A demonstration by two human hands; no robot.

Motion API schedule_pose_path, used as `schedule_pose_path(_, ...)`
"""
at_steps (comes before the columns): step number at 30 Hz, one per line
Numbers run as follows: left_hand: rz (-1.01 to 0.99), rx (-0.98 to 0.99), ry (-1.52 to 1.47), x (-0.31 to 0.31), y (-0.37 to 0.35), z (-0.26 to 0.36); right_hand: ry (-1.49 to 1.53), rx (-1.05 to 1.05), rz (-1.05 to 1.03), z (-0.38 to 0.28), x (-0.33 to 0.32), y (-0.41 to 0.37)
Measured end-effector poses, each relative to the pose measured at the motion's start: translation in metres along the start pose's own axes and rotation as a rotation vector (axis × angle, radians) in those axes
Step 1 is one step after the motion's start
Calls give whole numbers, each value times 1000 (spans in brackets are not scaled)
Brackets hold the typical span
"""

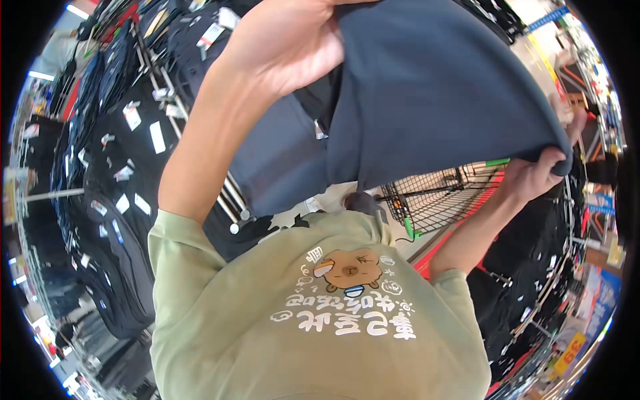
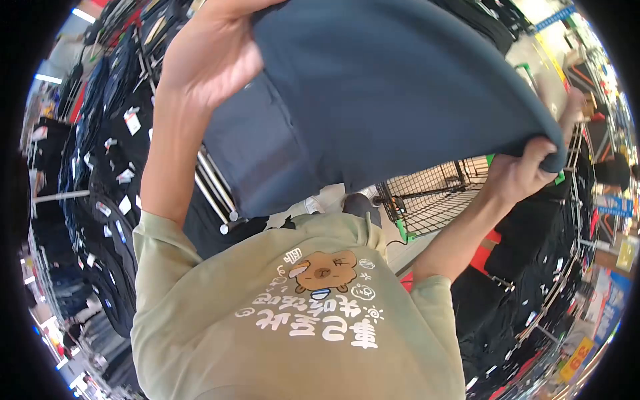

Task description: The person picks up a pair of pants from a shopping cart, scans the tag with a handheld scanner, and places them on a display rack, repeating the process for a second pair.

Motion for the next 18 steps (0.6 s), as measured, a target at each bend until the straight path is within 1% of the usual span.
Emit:
schedule_pose_path(1,-52,-82,-77,1,22,-6,-46,7,170,3,-26,2)
schedule_pose_path(2,-75,-104,-72,6,42,-14,-91,11,344,4,-51,1)
schedule_pose_path(3,-97,-177,-63,11,61,-23,-114,-2,368,-1,-62,6)
schedule_pose_path(4,-120,-254,-53,15,82,-34,-233,-45,382,-11,-72,15)
schedule_pose_path(5,-89,-162,194,-3,106,-45,-355,-86,396,-21,-82,22)
schedule_pose_path(6,-122,-192,202,-6,117,-54,-384,-96,427,-24,-93,25)
schedule_pose_path(8,-18,-418,694,-15,142,-69,-693,-61,500,-24,-114,32)
schedule_pose_path(9,46,-343,1179,-25,154,-73,-753,-19,472,-18,-116,30)
schedule_pose_path(10,102,-224,1657,-30,166,-80,-740,75,256,-13,-114,26)
schedule_pose_path(12,119,273,2142,-12,183,-109,-903,94,-89,15,-119,9)
schedule_pose_path(13,-109,390,1926,13,195,-134,-978,67,-273,29,-121,-1)
schedule_pose_path(14,-273,250,1607,41,208,-167,-947,48,-335,47,-125,-16)
schedule_pose_path(15,-366,197,1634,48,222,-206,-810,134,-340,64,-135,-33)
schedule_pose_path(16,-462,142,1657,44,232,-244,-699,78,-318,69,-143,-38)
schedule_pose_path(18,-449,-57,1459,27,252,-304,-724,7,-153,77,-179,-56)
Point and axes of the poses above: each hand's wrist, its own y-axis towards the middle knuckle, its own x-axis out of the palm, z = x × y, the point moved 3 cm from there along y, towards the middle knuckle, and after that the axes turned 6 degrees about -x, right-handed, at the moved point
